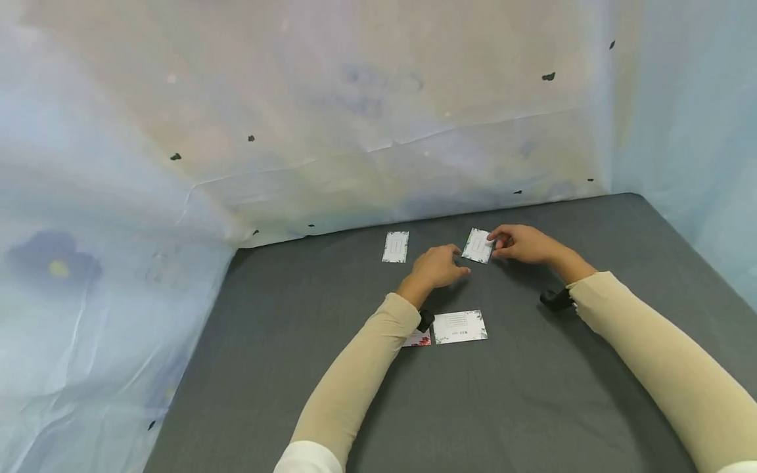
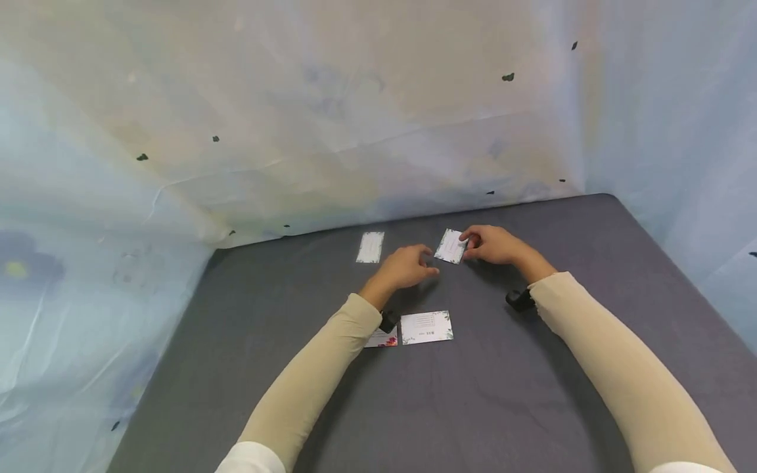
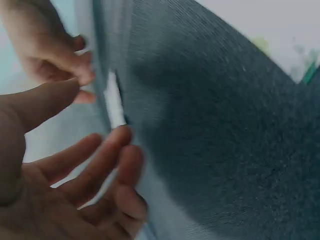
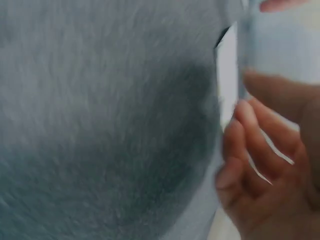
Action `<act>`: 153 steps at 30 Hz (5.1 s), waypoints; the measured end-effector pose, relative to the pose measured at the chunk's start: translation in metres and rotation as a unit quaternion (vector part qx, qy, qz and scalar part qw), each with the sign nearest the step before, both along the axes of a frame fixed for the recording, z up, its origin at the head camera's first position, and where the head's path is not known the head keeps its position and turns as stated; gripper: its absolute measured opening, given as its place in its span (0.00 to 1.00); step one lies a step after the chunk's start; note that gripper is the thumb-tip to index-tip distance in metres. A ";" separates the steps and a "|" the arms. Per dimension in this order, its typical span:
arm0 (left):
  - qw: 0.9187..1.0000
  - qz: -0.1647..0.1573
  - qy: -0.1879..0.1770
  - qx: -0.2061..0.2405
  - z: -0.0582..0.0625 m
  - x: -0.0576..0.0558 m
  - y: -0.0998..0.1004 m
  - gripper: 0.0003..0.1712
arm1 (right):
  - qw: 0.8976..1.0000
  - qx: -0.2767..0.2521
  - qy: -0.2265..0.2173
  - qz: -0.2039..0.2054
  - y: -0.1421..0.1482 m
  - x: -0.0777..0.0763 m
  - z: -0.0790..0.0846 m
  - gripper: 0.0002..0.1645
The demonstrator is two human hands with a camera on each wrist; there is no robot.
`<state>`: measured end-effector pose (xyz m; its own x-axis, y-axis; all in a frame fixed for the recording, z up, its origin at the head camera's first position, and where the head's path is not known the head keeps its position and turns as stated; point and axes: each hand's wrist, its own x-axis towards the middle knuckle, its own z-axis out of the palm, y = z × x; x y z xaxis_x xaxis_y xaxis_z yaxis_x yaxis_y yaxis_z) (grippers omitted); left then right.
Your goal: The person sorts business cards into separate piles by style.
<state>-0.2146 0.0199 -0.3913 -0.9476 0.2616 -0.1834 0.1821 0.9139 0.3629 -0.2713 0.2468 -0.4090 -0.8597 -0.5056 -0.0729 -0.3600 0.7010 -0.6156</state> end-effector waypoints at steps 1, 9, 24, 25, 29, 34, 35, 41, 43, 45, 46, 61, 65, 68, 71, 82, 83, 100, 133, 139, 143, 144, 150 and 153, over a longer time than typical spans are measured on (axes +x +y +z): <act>1.000 0.009 -0.005 0.005 -0.003 -0.003 0.001 0.31 | 1.000 0.005 0.010 -0.005 -0.001 -0.003 -0.002 0.23; 0.999 0.034 -0.001 0.027 -0.012 -0.018 0.005 0.33 | 1.000 0.009 -0.014 0.014 -0.008 -0.020 0.003 0.36; 0.998 0.054 -0.012 0.017 -0.013 -0.020 0.016 0.28 | 0.998 0.024 -0.055 -0.003 -0.013 -0.017 0.011 0.44; 0.998 0.055 -0.012 0.018 -0.014 -0.019 0.017 0.28 | 0.998 0.024 -0.056 -0.003 -0.013 -0.016 0.010 0.44; 0.998 0.063 -0.015 0.025 -0.014 -0.017 0.017 0.28 | 0.998 0.012 -0.054 0.012 -0.012 -0.014 0.008 0.45; 0.996 0.069 -0.015 0.047 -0.014 -0.017 0.016 0.30 | 0.999 0.011 -0.040 0.019 -0.007 -0.012 0.007 0.43; 0.996 0.069 -0.015 0.050 -0.013 -0.017 0.016 0.31 | 0.999 0.012 -0.036 0.019 -0.006 -0.012 0.006 0.42; 0.994 0.070 -0.009 0.082 -0.013 -0.018 0.016 0.33 | 1.000 0.009 -0.016 0.017 -0.003 -0.010 0.001 0.41; 0.992 0.070 -0.002 0.104 -0.014 -0.019 0.016 0.33 | 1.000 0.006 -0.014 0.012 -0.003 -0.010 -0.002 0.41; 0.989 0.068 0.008 0.130 -0.016 -0.021 0.014 0.34 | 1.000 0.004 -0.010 0.006 -0.003 -0.009 -0.004 0.41; 0.987 0.069 0.011 0.144 -0.017 -0.021 0.013 0.34 | 1.000 0.000 -0.008 0.000 -0.003 -0.009 -0.005 0.41; 0.972 0.093 0.025 0.216 -0.020 -0.023 0.006 0.38 | 0.998 -0.042 0.039 -0.038 -0.002 0.000 -0.011 0.35; 0.969 0.096 0.033 0.223 -0.018 -0.022 0.003 0.35 | 0.998 -0.041 0.048 -0.022 -0.002 0.003 -0.010 0.34; 0.969 0.096 0.037 0.226 -0.017 -0.021 0.001 0.36 | 0.999 -0.040 0.033 -0.012 -0.001 0.005 -0.009 0.37; 0.969 0.099 0.032 0.223 -0.019 -0.021 0.001 0.36 | 0.999 -0.043 0.021 -0.007 -0.001 0.007 -0.008 0.40; 0.973 0.088 0.020 0.212 -0.023 -0.022 -0.007 0.38 | 0.999 -0.045 0.022 -0.013 -0.003 0.011 -0.008 0.39; 0.973 0.087 0.019 0.212 -0.023 -0.022 -0.008 0.38 | 0.999 -0.045 0.021 -0.012 -0.003 0.011 -0.009 0.39; 0.976 0.011 0.002 0.219 -0.012 -0.009 -0.026 0.37 | 0.997 -0.060 0.047 0.031 -0.006 0.031 -0.003 0.38; 0.997 -0.048 0.048 0.035 -0.010 0.095 -0.047 0.36 | 0.997 -0.030 0.023 0.069 -0.029 0.127 -0.004 0.34; 0.998 -0.046 0.043 0.001 -0.020 0.102 -0.046 0.36 | 0.996 -0.020 0.004 0.083 -0.031 0.131 -0.010 0.34; 0.998 -0.047 0.046 -0.011 -0.021 0.103 -0.046 0.36 | 0.996 -0.014 0.005 0.085 -0.033 0.130 -0.010 0.33; 0.998 -0.046 0.047 -0.016 -0.021 0.103 -0.046 0.36 | 0.996 -0.012 0.008 0.086 -0.034 0.129 -0.010 0.33; 0.998 -0.034 0.045 -0.033 -0.020 0.100 -0.050 0.37 | 0.996 0.000 0.020 0.092 -0.039 0.126 -0.010 0.33; 0.998 -0.031 0.043 -0.037 -0.018 0.099 -0.051 0.38 | 0.996 0.004 0.018 0.090 -0.039 0.125 -0.011 0.33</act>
